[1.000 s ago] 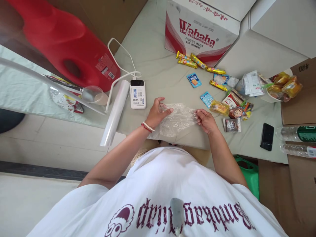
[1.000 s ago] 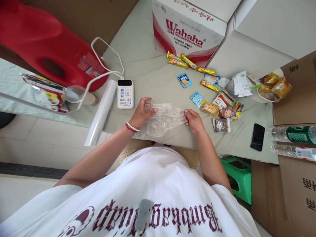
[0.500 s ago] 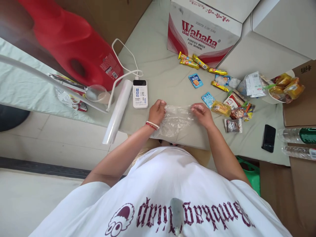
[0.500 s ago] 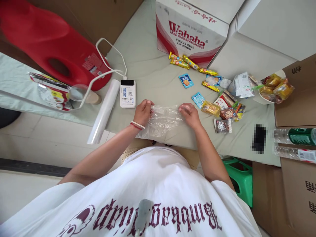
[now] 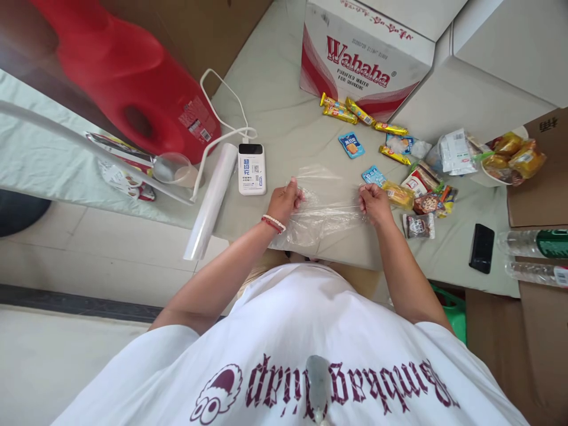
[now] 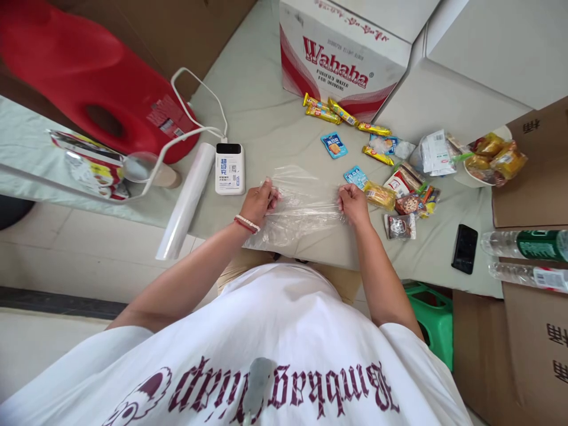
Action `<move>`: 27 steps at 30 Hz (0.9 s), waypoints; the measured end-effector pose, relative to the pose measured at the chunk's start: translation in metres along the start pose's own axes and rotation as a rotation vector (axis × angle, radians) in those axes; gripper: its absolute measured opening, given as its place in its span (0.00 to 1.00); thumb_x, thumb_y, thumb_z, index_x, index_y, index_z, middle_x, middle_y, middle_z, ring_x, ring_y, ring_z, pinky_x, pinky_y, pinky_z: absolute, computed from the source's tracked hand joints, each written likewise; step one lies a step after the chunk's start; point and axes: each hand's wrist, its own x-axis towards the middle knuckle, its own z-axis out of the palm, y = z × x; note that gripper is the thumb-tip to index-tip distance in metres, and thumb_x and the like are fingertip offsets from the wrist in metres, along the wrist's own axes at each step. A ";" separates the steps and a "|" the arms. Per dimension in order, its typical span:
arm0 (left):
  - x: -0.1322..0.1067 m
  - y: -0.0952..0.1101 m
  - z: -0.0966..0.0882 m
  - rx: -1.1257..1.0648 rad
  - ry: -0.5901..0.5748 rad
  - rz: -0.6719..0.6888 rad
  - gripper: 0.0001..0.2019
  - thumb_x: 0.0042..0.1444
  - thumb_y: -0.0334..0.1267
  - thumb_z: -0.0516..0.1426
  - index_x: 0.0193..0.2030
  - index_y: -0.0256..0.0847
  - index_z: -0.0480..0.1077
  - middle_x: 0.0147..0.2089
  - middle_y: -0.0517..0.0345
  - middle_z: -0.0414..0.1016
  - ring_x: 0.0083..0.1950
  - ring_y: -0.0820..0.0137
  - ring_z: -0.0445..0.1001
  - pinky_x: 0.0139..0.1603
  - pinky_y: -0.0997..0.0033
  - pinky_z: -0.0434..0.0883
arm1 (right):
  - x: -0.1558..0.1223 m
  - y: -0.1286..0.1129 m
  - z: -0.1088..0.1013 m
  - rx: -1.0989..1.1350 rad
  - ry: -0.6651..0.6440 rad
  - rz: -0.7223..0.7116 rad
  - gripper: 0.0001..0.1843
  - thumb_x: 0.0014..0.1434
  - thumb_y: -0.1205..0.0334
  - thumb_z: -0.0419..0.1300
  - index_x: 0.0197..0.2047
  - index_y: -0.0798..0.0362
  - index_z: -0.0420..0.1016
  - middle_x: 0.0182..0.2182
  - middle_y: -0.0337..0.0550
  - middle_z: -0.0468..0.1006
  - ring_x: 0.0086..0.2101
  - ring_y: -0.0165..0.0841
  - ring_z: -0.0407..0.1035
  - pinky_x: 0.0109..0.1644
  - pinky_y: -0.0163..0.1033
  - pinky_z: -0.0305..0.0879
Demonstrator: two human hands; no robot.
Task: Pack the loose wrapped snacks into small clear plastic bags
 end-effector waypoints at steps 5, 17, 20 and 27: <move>0.006 -0.001 -0.006 0.202 0.290 0.086 0.31 0.66 0.68 0.45 0.39 0.41 0.71 0.38 0.47 0.75 0.38 0.62 0.76 0.39 0.59 0.75 | 0.010 0.007 -0.002 -0.086 0.072 -0.033 0.15 0.57 0.48 0.64 0.35 0.48 0.67 0.20 0.31 0.68 0.17 0.27 0.57 0.20 0.34 0.52; -0.045 -0.025 -0.021 1.008 -0.093 0.541 0.20 0.67 0.36 0.49 0.62 0.46 0.72 0.67 0.45 0.74 0.74 0.52 0.62 0.76 0.30 0.38 | -0.021 -0.026 0.001 -0.709 0.110 -0.656 0.27 0.67 0.49 0.57 0.65 0.52 0.69 0.60 0.60 0.68 0.62 0.54 0.62 0.64 0.60 0.62; -0.040 -0.031 -0.026 1.036 -0.138 0.520 0.22 0.66 0.38 0.50 0.65 0.46 0.70 0.72 0.47 0.68 0.76 0.53 0.60 0.76 0.31 0.37 | -0.042 -0.033 0.028 -0.759 -0.331 -0.706 0.31 0.65 0.52 0.61 0.70 0.46 0.66 0.62 0.53 0.69 0.60 0.49 0.66 0.61 0.53 0.67; -0.042 -0.025 -0.047 1.028 -0.328 0.491 0.34 0.59 0.44 0.55 0.73 0.43 0.59 0.77 0.46 0.60 0.79 0.52 0.55 0.78 0.35 0.33 | -0.056 -0.013 0.020 -0.500 -0.397 -0.619 0.10 0.66 0.59 0.59 0.43 0.47 0.83 0.38 0.45 0.79 0.36 0.36 0.73 0.41 0.42 0.70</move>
